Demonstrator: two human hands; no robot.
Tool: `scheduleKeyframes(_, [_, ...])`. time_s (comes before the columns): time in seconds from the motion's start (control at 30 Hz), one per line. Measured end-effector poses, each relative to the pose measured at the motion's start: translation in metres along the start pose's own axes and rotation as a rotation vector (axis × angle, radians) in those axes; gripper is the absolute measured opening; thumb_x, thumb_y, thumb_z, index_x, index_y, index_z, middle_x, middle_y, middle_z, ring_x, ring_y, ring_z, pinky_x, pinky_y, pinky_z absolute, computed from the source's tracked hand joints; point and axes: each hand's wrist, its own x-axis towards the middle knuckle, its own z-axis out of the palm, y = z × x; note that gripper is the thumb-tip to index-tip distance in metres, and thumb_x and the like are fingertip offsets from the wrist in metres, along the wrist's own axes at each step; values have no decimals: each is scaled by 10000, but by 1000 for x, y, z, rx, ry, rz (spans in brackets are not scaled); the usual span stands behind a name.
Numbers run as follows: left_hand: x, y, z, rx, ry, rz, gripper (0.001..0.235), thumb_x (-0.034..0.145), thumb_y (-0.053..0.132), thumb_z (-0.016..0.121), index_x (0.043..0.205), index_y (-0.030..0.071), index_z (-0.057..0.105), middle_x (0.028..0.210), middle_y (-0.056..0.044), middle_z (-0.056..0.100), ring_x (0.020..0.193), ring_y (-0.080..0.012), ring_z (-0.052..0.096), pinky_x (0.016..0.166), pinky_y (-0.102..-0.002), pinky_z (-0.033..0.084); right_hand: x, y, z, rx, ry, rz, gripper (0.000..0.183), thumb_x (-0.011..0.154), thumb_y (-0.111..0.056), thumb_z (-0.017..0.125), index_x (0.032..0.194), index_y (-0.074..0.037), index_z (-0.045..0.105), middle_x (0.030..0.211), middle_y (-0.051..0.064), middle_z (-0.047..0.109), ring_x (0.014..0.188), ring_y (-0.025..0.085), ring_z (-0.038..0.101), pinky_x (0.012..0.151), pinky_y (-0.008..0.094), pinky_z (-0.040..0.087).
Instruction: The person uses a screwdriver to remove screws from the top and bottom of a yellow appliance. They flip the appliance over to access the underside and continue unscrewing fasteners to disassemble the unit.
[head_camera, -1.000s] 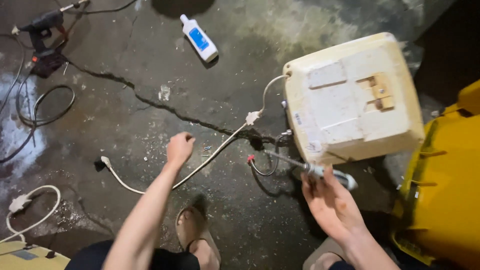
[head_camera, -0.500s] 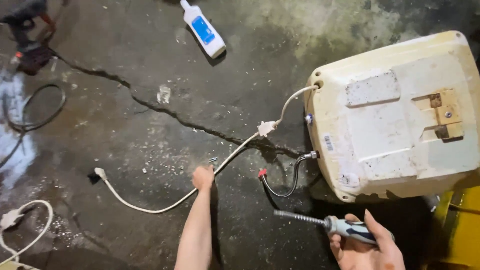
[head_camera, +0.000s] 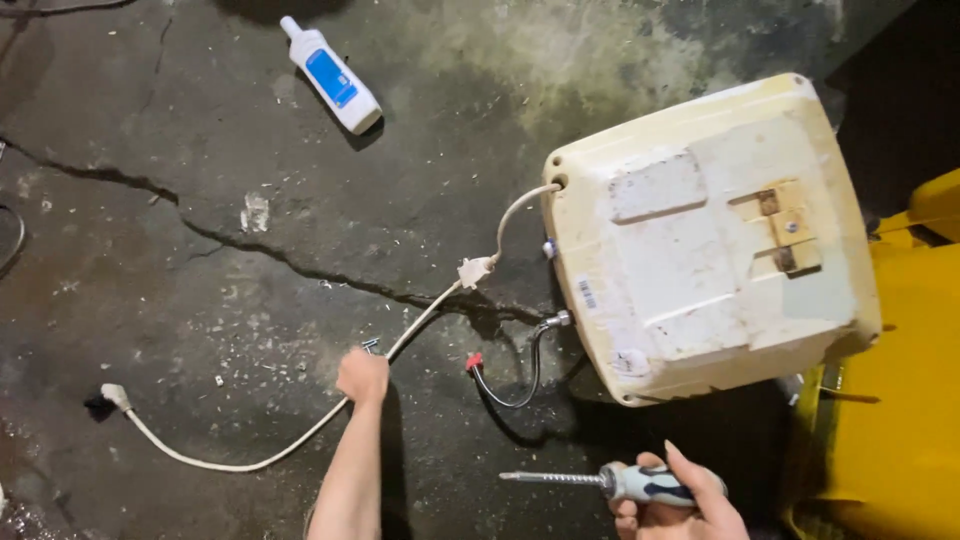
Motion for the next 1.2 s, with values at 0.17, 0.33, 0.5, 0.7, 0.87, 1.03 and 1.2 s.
scheduleKeyframes(0.17, [-40, 72, -55, -1148, -151, -59, 218, 860, 167, 694, 990, -1, 743, 903, -131, 718, 819, -275, 660, 754, -361, 522, -67, -25, 64, 85, -174, -136, 299, 1021, -316, 501, 1121, -47, 585, 1189, 310, 621, 896, 315, 601, 707, 360, 554])
scheduleKeyframes(0.33, [-205, 171, -252, -2120, -1123, -134, 355, 919, -28, 625, 1265, 45, 594, 1024, -120, 672, 816, -179, 626, 724, -249, 555, -120, -49, 48, 92, -251, -324, 261, 997, -299, 517, 1160, -121, 618, 1297, 245, 630, 1072, 304, 628, 807, 325, 566])
scheduleKeyframes(0.5, [-361, 195, -336, -1779, -1244, -34, 446, 894, 42, 673, 1314, -70, 575, 1001, -180, 672, 804, -211, 706, 610, -199, 603, -157, -43, -17, 191, -608, -788, 276, 1068, -212, 517, 1166, -60, 727, 1274, 272, 689, 1096, 411, 674, 793, 501, 601])
scheduleKeyframes(0.7, [-460, 184, -364, -1751, -1255, -120, 517, 905, 55, 648, 1412, -20, 578, 1048, -140, 686, 970, -236, 715, 800, -311, 625, -193, -20, -102, 299, -551, -995, 269, 1090, -187, 444, 1144, -47, 668, 1330, 230, 620, 1240, 414, 579, 795, 539, 579])
scheduleKeyframes(0.87, [-516, 180, -374, -1698, -1295, -85, 439, 955, 55, 603, 1379, -53, 563, 1066, -188, 651, 1003, -247, 690, 861, -338, 613, -198, -24, -168, 260, -929, -994, 267, 1108, -114, 479, 1245, 24, 662, 1472, 292, 528, 1134, 559, 579, 887, 689, 503])
scheduleKeyframes(1.03, [-548, 179, -378, -1668, -1328, -58, 443, 941, 59, 633, 1364, -57, 579, 1062, -200, 657, 1003, -284, 716, 790, -304, 634, -222, -7, -168, 195, -650, -1209, 203, 1105, -180, 538, 1133, -29, 670, 1320, 280, 646, 973, 487, 691, 739, 592, 601])
scheduleKeyframes(1.2, [-565, 180, -385, -1620, -1288, -15, 417, 933, 53, 639, 1337, -46, 604, 1066, -198, 654, 1003, -275, 708, 745, -300, 624, -218, -8, -194, -138, -469, -1415, 145, 1051, -133, 489, 1081, -25, 581, 1288, 330, 662, 872, 453, 803, 810, 593, 701])
